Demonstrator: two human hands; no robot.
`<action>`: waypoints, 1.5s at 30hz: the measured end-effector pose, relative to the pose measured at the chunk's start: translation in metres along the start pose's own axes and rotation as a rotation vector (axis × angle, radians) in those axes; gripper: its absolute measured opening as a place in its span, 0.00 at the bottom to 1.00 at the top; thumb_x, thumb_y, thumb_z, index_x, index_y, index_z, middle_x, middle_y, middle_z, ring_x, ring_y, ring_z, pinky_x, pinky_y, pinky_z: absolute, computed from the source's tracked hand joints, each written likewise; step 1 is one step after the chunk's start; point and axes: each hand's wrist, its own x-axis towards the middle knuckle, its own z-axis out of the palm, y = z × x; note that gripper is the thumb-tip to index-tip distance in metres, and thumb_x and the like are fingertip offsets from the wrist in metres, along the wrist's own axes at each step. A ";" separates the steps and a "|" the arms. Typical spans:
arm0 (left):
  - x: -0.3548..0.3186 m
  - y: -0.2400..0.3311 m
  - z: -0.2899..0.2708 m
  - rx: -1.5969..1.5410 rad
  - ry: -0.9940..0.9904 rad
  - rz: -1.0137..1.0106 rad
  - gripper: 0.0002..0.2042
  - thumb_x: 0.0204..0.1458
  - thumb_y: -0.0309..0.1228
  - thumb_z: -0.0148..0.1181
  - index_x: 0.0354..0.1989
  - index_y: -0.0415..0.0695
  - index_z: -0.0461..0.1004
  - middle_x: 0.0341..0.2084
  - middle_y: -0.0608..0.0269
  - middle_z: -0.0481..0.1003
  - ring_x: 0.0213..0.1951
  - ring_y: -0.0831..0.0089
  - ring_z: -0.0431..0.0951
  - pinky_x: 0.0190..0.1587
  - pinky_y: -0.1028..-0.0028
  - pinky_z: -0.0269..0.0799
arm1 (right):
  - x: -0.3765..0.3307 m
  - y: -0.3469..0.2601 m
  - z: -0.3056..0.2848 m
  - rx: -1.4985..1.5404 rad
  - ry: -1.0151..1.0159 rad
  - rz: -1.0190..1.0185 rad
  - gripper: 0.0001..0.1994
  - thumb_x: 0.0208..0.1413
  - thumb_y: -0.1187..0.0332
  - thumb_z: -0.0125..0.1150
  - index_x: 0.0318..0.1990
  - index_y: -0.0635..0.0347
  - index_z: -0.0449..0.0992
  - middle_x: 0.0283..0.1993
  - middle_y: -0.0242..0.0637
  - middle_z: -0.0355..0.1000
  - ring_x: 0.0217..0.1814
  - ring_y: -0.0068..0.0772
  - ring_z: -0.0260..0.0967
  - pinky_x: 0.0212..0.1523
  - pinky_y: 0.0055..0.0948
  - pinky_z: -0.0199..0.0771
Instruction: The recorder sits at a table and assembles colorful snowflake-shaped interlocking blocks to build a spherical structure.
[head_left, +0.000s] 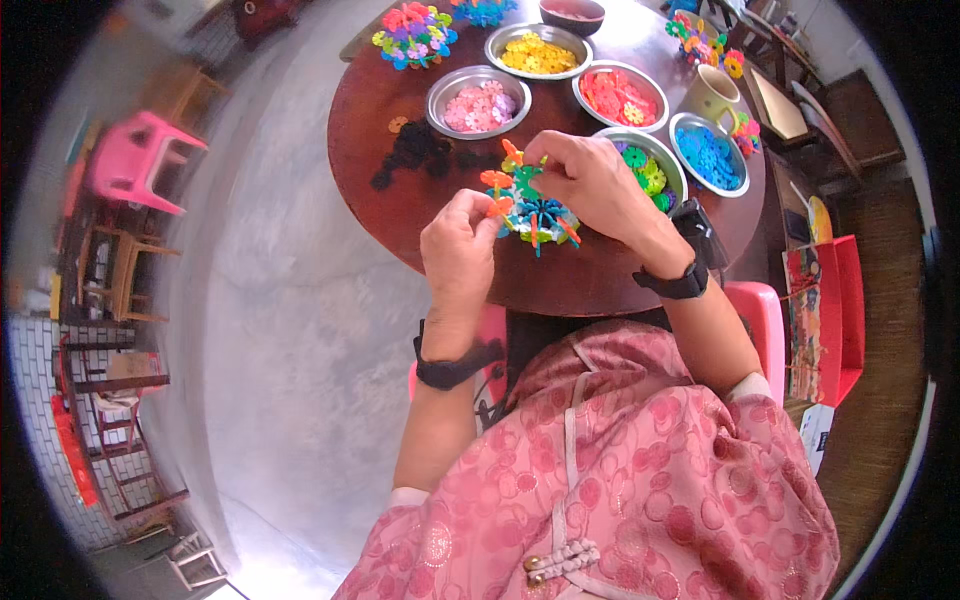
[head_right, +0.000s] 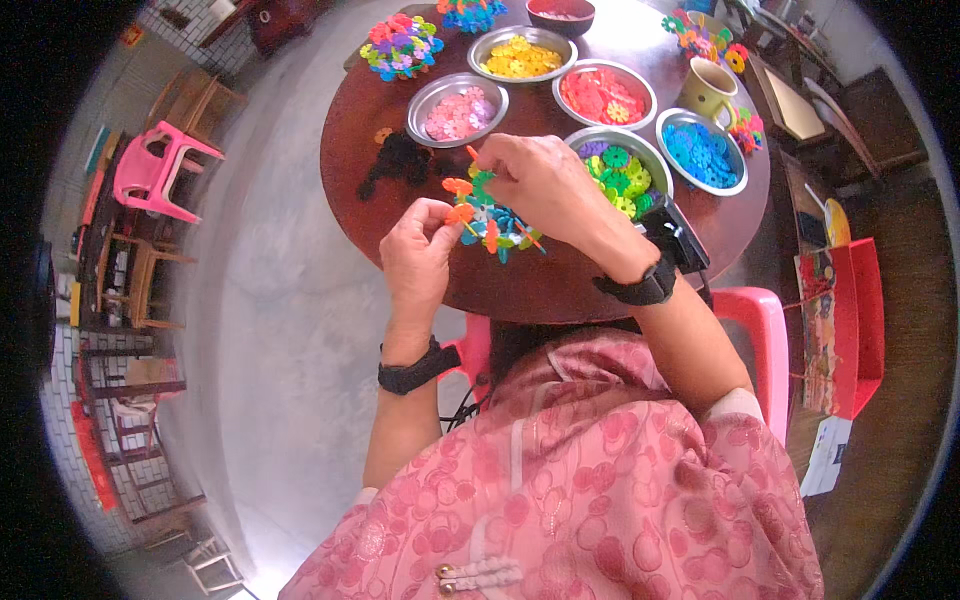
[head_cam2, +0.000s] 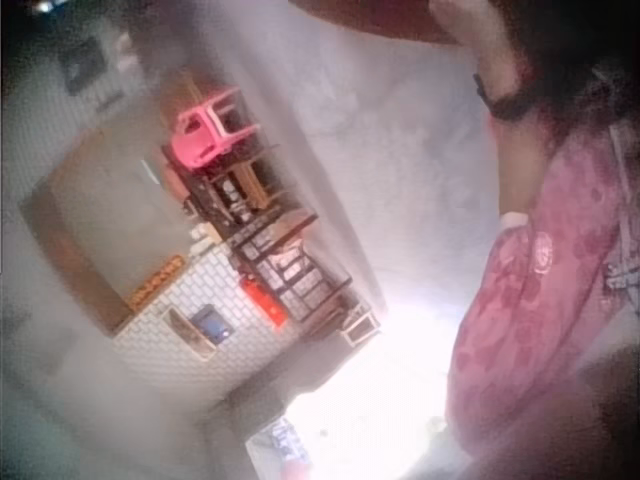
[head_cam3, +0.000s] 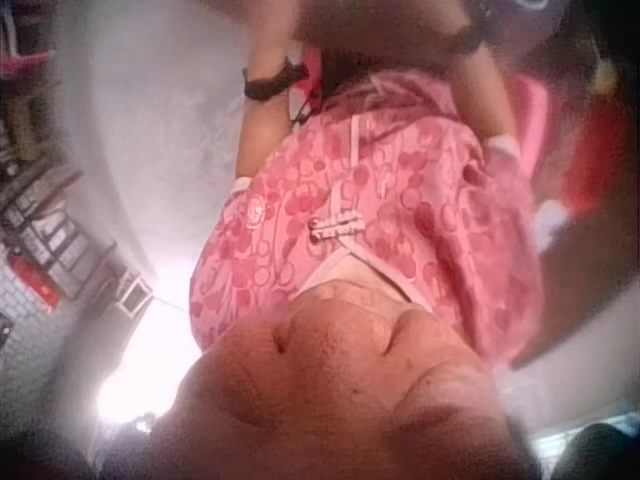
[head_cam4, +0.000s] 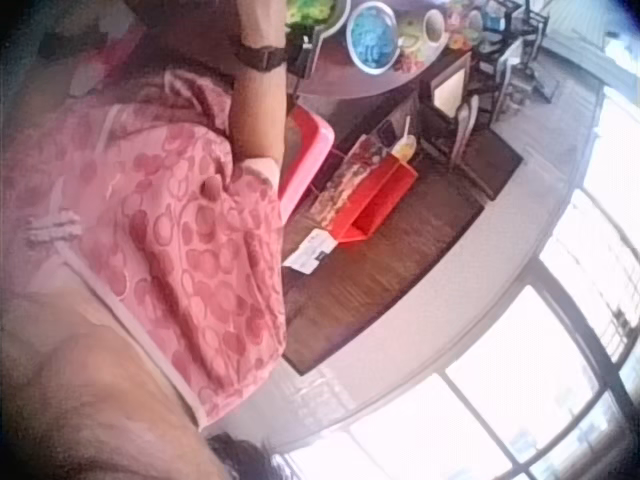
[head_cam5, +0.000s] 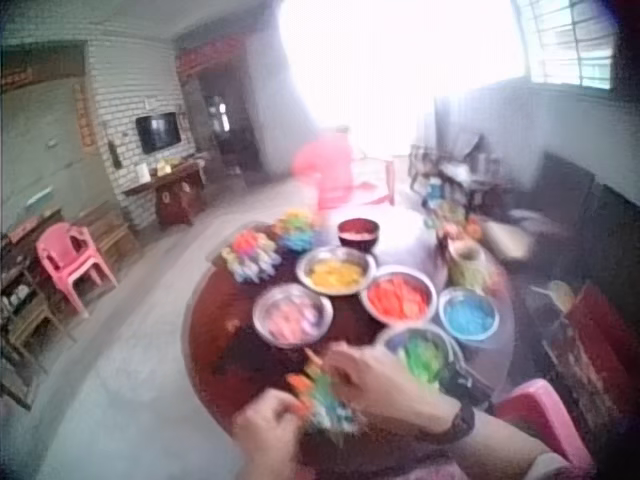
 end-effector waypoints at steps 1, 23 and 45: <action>0.000 0.000 0.000 -0.004 0.024 0.021 0.05 0.47 0.23 0.61 0.32 0.40 0.75 0.27 0.54 0.78 0.31 0.62 0.80 0.35 0.66 0.73 | 0.000 0.001 0.001 0.000 0.011 -0.009 0.11 0.46 0.73 0.63 0.38 0.64 0.73 0.24 0.43 0.71 0.25 0.37 0.71 0.28 0.33 0.68; -0.005 -0.005 0.013 -0.087 0.067 0.085 0.04 0.49 0.23 0.62 0.32 0.39 0.74 0.25 0.59 0.75 0.28 0.71 0.76 0.33 0.72 0.71 | -0.005 0.009 0.015 0.047 0.089 -0.028 0.07 0.46 0.73 0.63 0.33 0.64 0.75 0.23 0.44 0.72 0.27 0.42 0.74 0.29 0.35 0.72; -0.007 0.007 0.013 -0.046 0.034 0.140 0.05 0.49 0.23 0.63 0.32 0.39 0.73 0.26 0.57 0.75 0.28 0.66 0.76 0.33 0.71 0.71 | -0.002 0.014 0.011 -0.001 0.035 -0.057 0.08 0.43 0.72 0.64 0.30 0.64 0.74 0.25 0.45 0.73 0.30 0.45 0.74 0.31 0.39 0.71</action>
